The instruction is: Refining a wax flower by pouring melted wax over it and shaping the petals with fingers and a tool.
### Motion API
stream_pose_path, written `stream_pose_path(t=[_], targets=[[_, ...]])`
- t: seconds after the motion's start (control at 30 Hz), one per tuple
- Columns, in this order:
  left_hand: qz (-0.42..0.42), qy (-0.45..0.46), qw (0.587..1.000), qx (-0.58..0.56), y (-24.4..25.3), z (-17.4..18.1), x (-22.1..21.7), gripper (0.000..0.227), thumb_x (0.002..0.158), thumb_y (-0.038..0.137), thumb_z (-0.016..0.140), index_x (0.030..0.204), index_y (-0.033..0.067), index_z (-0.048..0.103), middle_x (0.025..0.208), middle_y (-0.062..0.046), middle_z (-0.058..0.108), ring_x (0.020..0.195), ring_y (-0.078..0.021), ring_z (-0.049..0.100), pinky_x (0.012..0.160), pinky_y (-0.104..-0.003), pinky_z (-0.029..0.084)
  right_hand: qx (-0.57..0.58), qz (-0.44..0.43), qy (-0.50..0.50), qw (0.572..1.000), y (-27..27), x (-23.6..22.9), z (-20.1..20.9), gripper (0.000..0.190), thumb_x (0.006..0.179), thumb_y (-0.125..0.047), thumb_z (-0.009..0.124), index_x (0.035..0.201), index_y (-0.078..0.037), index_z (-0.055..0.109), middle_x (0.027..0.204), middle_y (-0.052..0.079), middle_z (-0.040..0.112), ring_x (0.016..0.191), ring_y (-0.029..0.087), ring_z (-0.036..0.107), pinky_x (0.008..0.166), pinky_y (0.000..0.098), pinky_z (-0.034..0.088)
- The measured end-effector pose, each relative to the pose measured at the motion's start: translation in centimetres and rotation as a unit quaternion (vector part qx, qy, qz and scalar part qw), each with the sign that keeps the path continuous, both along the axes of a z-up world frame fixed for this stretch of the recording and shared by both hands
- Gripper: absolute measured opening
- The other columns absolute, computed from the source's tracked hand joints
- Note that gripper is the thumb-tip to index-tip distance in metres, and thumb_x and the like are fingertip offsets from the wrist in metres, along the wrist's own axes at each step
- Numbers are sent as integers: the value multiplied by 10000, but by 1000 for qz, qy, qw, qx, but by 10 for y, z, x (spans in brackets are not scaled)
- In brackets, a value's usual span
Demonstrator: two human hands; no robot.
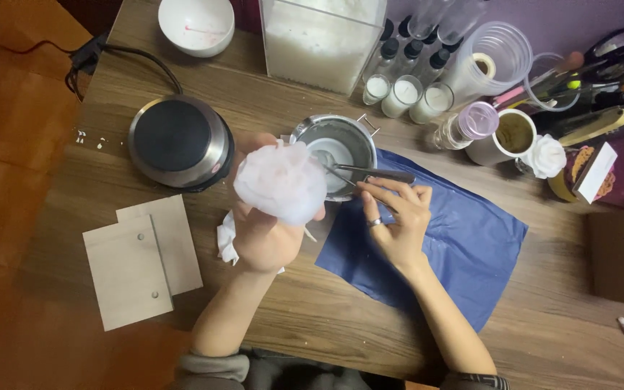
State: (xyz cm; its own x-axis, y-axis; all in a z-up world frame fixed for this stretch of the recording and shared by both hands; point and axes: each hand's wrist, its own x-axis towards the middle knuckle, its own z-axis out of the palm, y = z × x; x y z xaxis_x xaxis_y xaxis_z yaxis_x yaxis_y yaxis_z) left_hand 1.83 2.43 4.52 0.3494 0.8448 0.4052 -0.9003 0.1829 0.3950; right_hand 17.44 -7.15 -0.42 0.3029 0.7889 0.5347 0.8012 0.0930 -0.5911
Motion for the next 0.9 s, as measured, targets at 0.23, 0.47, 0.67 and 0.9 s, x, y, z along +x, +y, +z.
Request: stream_pose_path(t=[0.23, 0.47, 0.67, 0.9], targets=[[15, 7, 999, 28, 1, -6, 1, 556, 783, 202, 682, 1216, 35, 376, 1069, -105, 410, 786, -171, 546, 475, -282, 579, 4, 4, 6, 1000, 1, -2, 1, 110, 886, -204, 646, 937, -148, 725, 905, 17, 719, 880, 166, 662, 746, 301, 288], [-3, -2, 1000, 20, 3, -8, -1, 574, 784, 196, 687, 1225, 42, 354, 1083, -102, 389, 796, -160, 532, 453, -271, 568, -1, 12, -2, 1000, 0, 0, 1, 121, 896, -206, 626, 946, -150, 721, 924, 29, 721, 898, 165, 670, 750, 301, 289], [-10, -15, 999, 28, 7, -16, 1, 582, 805, 176, 674, 1267, 30, 352, 1057, -111, 406, 790, -168, 534, 467, -260, 554, -6, 16, -1, 1000, 1, 0, 1, 114, 898, -185, 625, 942, -146, 722, 889, 19, 725, 933, 160, 671, 750, 311, 282], [-7, -1, 1000, 23, 3, -7, -1, 572, 823, 172, 665, 1269, 26, 338, 1058, -112, 432, 828, -152, 540, 482, -240, 557, -11, 18, -13, 1000, 1, 0, -1, 100, 893, -183, 631, 937, -157, 717, 876, -1, 727, 954, 153, 668, 753, 317, 288]])
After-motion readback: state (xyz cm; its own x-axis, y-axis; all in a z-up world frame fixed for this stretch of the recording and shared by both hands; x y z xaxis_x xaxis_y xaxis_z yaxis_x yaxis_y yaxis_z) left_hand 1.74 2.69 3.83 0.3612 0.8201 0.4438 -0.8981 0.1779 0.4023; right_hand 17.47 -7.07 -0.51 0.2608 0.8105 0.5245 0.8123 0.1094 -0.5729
